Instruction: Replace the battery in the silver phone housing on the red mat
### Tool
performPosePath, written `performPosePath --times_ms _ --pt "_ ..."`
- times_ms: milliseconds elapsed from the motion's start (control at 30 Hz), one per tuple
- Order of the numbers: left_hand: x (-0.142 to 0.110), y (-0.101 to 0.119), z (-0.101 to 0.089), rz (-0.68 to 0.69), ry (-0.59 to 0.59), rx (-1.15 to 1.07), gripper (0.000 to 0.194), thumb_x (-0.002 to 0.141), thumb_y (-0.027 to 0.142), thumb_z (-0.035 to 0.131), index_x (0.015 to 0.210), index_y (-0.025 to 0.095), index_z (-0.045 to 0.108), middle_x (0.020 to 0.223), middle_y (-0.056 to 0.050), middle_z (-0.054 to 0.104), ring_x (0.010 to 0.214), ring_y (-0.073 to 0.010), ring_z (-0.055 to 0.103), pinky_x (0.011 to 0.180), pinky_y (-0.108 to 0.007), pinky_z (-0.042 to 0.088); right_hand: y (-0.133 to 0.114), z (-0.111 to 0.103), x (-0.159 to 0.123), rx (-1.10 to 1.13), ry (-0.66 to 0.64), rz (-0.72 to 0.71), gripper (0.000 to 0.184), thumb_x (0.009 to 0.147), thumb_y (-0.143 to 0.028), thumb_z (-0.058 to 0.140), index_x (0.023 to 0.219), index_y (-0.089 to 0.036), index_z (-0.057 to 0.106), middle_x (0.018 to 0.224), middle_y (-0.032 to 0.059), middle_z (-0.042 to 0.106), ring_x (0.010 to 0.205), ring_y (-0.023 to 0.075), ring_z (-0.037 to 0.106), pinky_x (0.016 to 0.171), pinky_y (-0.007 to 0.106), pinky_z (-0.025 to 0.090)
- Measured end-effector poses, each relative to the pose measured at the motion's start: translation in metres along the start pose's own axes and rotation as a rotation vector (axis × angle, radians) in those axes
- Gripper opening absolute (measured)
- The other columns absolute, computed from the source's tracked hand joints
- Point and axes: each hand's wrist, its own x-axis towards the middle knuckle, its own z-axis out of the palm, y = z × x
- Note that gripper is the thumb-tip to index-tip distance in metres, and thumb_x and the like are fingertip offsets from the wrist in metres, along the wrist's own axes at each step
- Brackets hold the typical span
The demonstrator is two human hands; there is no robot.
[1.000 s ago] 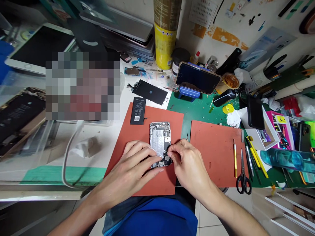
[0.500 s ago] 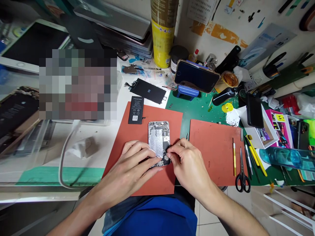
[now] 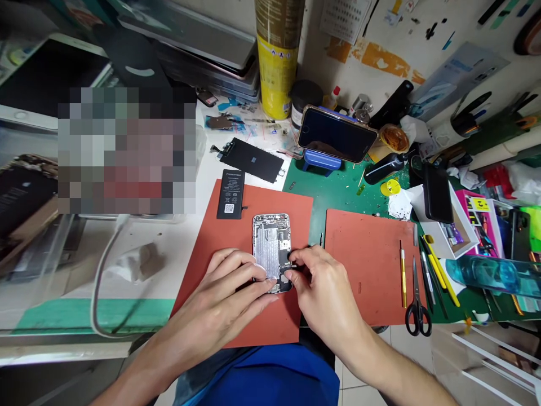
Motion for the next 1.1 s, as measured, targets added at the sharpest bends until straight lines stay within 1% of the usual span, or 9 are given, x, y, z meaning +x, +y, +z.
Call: performPosePath --times_ms 100,200,267,367,467,633,767,867,1100 --pt "-0.001 -0.001 0.0 0.005 0.0 -0.007 0.01 0.108 0.021 0.063 0.112 0.017 0.071 0.097 -0.003 0.068 0.1 -0.0218 0.055 0.096 -0.043 0.041 -0.002 0.0 0.002 0.017 -0.005 0.035 0.022 0.089 -0.006 0.073 0.103 -0.023 0.072 0.094 0.0 0.075 0.081 0.0183 0.07 0.072 0.03 0.053" --pt "-0.004 -0.002 0.001 0.041 -0.03 0.038 0.03 0.107 0.014 0.061 0.136 0.018 0.067 0.106 -0.004 0.07 0.105 -0.0237 0.054 0.099 -0.046 0.04 -0.004 0.001 0.002 0.042 -0.014 0.06 0.022 0.09 -0.007 0.071 0.103 -0.024 0.071 0.092 -0.001 0.075 0.079 0.0176 0.07 0.072 0.03 0.052" --pt "-0.005 -0.002 0.003 0.071 -0.043 0.079 0.039 0.106 0.011 0.06 0.144 0.017 0.063 0.111 -0.006 0.071 0.108 -0.0254 0.054 0.101 -0.048 0.038 -0.005 0.001 0.001 0.079 -0.022 0.081 0.02 0.092 -0.009 0.068 0.103 -0.025 0.071 0.09 -0.0018 0.076 0.078 0.0167 0.07 0.071 0.029 0.053" --pt "-0.005 -0.001 0.005 0.088 -0.045 0.13 0.036 0.105 0.01 0.06 0.14 0.013 0.067 0.113 -0.009 0.071 0.109 -0.0279 0.053 0.105 -0.052 0.037 -0.005 0.001 -0.001 0.128 -0.036 0.108 0.018 0.094 -0.012 0.065 0.104 -0.026 0.07 0.091 -0.0029 0.077 0.078 0.0154 0.073 0.071 0.027 0.053" --pt "-0.004 -0.001 0.006 0.089 -0.046 0.145 0.033 0.104 0.01 0.059 0.135 0.011 0.07 0.111 -0.009 0.071 0.108 -0.0286 0.053 0.104 -0.052 0.037 -0.005 0.002 -0.003 0.129 -0.037 0.116 0.017 0.095 -0.014 0.063 0.105 -0.027 0.069 0.09 -0.0035 0.078 0.077 0.0146 0.074 0.07 0.026 0.053" --pt "-0.005 -0.001 0.006 0.091 -0.041 0.121 0.037 0.102 0.008 0.06 0.137 0.01 0.069 0.111 -0.009 0.071 0.107 -0.0287 0.053 0.103 -0.051 0.038 -0.006 0.004 -0.002 0.079 -0.013 0.098 0.017 0.096 -0.016 0.063 0.108 -0.027 0.068 0.091 -0.0033 0.078 0.079 0.0145 0.075 0.072 0.026 0.055" --pt "-0.004 -0.002 0.007 0.109 -0.041 0.149 0.036 0.099 0.005 0.062 0.134 0.008 0.071 0.109 -0.01 0.071 0.106 -0.0295 0.054 0.102 -0.052 0.038 -0.007 0.002 -0.005 0.129 -0.032 0.109 0.018 0.099 -0.017 0.061 0.111 -0.028 0.068 0.093 -0.0037 0.078 0.081 0.0132 0.077 0.074 0.023 0.056" --pt "-0.005 -0.002 0.008 0.115 -0.032 0.148 0.035 0.097 0.004 0.063 0.131 0.007 0.072 0.109 -0.011 0.072 0.107 -0.0301 0.054 0.103 -0.051 0.038 -0.008 0.002 -0.01 0.151 -0.013 0.13 0.02 0.101 -0.018 0.06 0.116 -0.028 0.068 0.098 -0.0022 0.079 0.085 0.013 0.077 0.075 0.022 0.057" --pt "-0.007 -0.003 0.009 0.115 -0.033 0.138 0.037 0.098 0.005 0.062 0.134 0.008 0.071 0.11 -0.011 0.073 0.107 -0.0295 0.056 0.104 -0.052 0.039 -0.01 0.004 -0.013 0.13 0.019 0.142 0.02 0.101 -0.017 0.06 0.115 -0.029 0.066 0.101 -0.003 0.078 0.088 0.012 0.076 0.08 0.022 0.057"
